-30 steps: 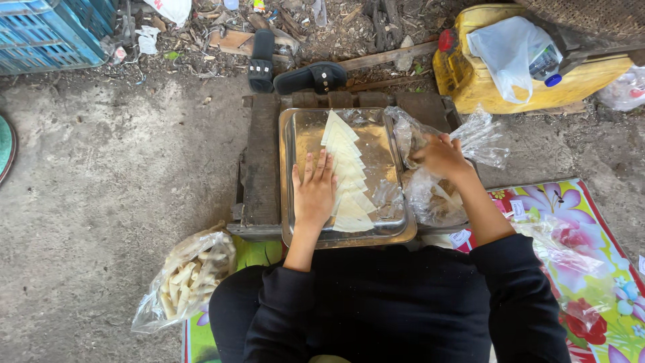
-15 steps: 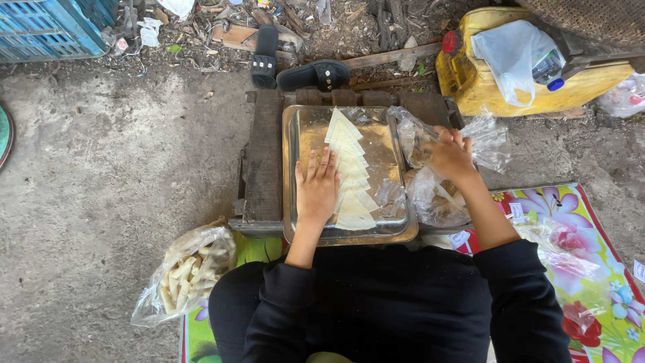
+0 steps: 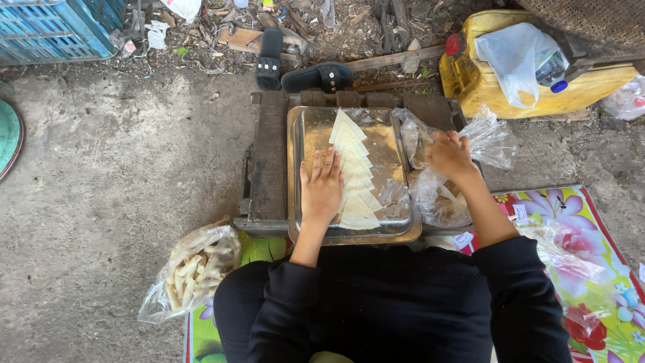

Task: The person is folding triangular food items by hand. They use a spoon to scoop filling onto a wrapper placed on a metal tray, fold the corners into a triangle, and place the finished pieces into a plastic bag.

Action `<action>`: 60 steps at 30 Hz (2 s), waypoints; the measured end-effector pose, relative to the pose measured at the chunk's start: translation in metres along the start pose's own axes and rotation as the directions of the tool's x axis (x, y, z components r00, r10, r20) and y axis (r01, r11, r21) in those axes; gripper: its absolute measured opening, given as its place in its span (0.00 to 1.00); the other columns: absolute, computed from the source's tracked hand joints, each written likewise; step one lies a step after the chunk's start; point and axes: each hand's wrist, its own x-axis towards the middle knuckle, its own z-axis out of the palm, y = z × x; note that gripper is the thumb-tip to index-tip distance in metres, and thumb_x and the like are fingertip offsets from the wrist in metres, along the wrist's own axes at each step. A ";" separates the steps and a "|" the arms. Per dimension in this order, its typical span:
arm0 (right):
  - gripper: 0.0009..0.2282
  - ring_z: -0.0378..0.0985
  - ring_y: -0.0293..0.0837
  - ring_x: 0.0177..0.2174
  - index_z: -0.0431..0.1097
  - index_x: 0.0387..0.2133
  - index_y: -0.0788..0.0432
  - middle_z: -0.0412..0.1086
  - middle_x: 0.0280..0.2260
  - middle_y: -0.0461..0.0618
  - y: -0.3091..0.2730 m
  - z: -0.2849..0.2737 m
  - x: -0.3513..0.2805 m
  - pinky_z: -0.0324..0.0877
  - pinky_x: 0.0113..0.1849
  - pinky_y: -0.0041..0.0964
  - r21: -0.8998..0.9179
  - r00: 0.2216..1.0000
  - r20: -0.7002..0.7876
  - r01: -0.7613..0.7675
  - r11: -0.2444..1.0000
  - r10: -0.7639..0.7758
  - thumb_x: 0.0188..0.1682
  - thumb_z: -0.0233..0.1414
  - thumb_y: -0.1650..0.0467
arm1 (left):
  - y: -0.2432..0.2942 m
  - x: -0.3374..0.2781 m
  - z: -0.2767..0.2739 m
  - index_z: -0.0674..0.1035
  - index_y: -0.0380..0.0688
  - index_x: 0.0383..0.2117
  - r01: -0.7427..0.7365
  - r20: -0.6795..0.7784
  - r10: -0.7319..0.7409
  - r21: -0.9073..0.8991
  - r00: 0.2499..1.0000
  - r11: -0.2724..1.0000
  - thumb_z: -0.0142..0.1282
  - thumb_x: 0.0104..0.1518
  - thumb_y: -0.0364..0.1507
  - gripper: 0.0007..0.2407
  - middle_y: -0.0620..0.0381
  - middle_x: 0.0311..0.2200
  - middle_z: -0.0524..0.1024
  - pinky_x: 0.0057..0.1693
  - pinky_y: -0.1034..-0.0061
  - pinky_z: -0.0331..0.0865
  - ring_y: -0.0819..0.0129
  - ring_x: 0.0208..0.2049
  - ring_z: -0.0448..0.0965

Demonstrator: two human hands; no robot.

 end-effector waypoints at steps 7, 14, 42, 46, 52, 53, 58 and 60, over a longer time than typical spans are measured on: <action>0.13 0.61 0.51 0.64 0.74 0.29 0.54 0.67 0.62 0.48 0.007 -0.028 -0.009 0.47 0.66 0.51 0.442 0.936 -0.346 0.227 0.868 -0.068 0.38 0.48 0.83 | 0.000 -0.001 0.002 0.68 0.46 0.66 -0.005 -0.020 0.006 0.016 1.000 1.000 0.38 0.68 0.37 0.21 0.58 0.70 0.59 0.71 0.46 0.44 0.55 0.71 0.56; 0.25 0.65 0.48 0.62 0.78 0.40 0.48 0.65 0.61 0.46 -0.076 -0.078 -0.040 0.60 0.55 0.47 0.840 0.975 -0.112 0.196 0.505 -0.192 0.40 0.40 0.86 | 0.000 -0.001 0.002 0.68 0.46 0.65 -0.011 -0.031 0.012 0.029 0.999 1.000 0.38 0.68 0.38 0.21 0.58 0.70 0.60 0.71 0.46 0.45 0.55 0.71 0.57; 0.41 0.54 0.60 0.64 0.56 0.65 0.23 0.41 0.71 0.50 -0.151 -0.050 -0.028 0.49 0.61 0.62 -0.317 0.836 -0.196 0.441 0.840 -0.513 0.42 0.48 0.82 | 0.000 0.001 -0.004 0.69 0.45 0.65 -0.017 -0.022 0.018 0.034 1.000 0.999 0.40 0.67 0.38 0.21 0.58 0.69 0.61 0.70 0.46 0.47 0.56 0.69 0.59; 0.38 0.55 0.62 0.64 0.55 0.65 0.21 0.42 0.71 0.49 -0.150 -0.050 0.008 0.48 0.60 0.62 -0.287 0.830 -0.232 0.439 0.851 -0.507 0.46 0.46 0.79 | -0.001 -0.001 -0.003 0.70 0.45 0.63 -0.019 -0.021 0.020 0.043 1.000 0.999 0.41 0.67 0.38 0.20 0.57 0.69 0.62 0.70 0.47 0.48 0.56 0.70 0.60; 0.35 0.56 0.63 0.64 0.56 0.64 0.20 0.46 0.71 0.51 -0.146 -0.044 0.060 0.50 0.58 0.60 -0.272 0.830 -0.274 0.418 0.867 -0.486 0.50 0.44 0.78 | 0.000 0.000 -0.005 0.71 0.45 0.63 -0.012 -0.034 0.012 0.010 0.999 1.000 0.42 0.67 0.37 0.20 0.58 0.69 0.62 0.69 0.46 0.48 0.56 0.69 0.60; 0.35 0.56 0.62 0.63 0.57 0.63 0.19 0.46 0.70 0.51 -0.146 -0.042 0.069 0.50 0.58 0.60 -0.275 0.833 -0.277 0.409 0.870 -0.479 0.49 0.44 0.78 | 0.000 0.000 -0.005 0.71 0.45 0.63 -0.011 -0.036 0.011 0.007 0.999 1.000 0.42 0.67 0.37 0.20 0.58 0.69 0.62 0.69 0.46 0.48 0.55 0.69 0.60; 0.35 0.54 0.60 0.64 0.58 0.62 0.19 0.47 0.70 0.49 -0.148 -0.044 0.118 0.50 0.59 0.60 -0.110 0.937 -0.145 0.303 0.947 -0.317 0.49 0.46 0.79 | 0.000 0.000 -0.004 0.70 0.46 0.64 -0.007 -0.054 0.007 -0.012 0.999 1.000 0.42 0.67 0.37 0.20 0.58 0.69 0.62 0.69 0.46 0.49 0.55 0.69 0.60; 0.36 0.51 0.60 0.64 0.59 0.62 0.23 0.48 0.69 0.51 -0.144 -0.051 0.132 0.47 0.59 0.60 0.104 0.970 -0.142 0.212 0.972 -0.196 0.46 0.46 0.80 | -0.001 0.000 -0.003 0.70 0.47 0.64 -0.014 -0.067 0.014 0.002 0.998 1.000 0.42 0.67 0.38 0.21 0.58 0.69 0.62 0.69 0.45 0.49 0.55 0.69 0.60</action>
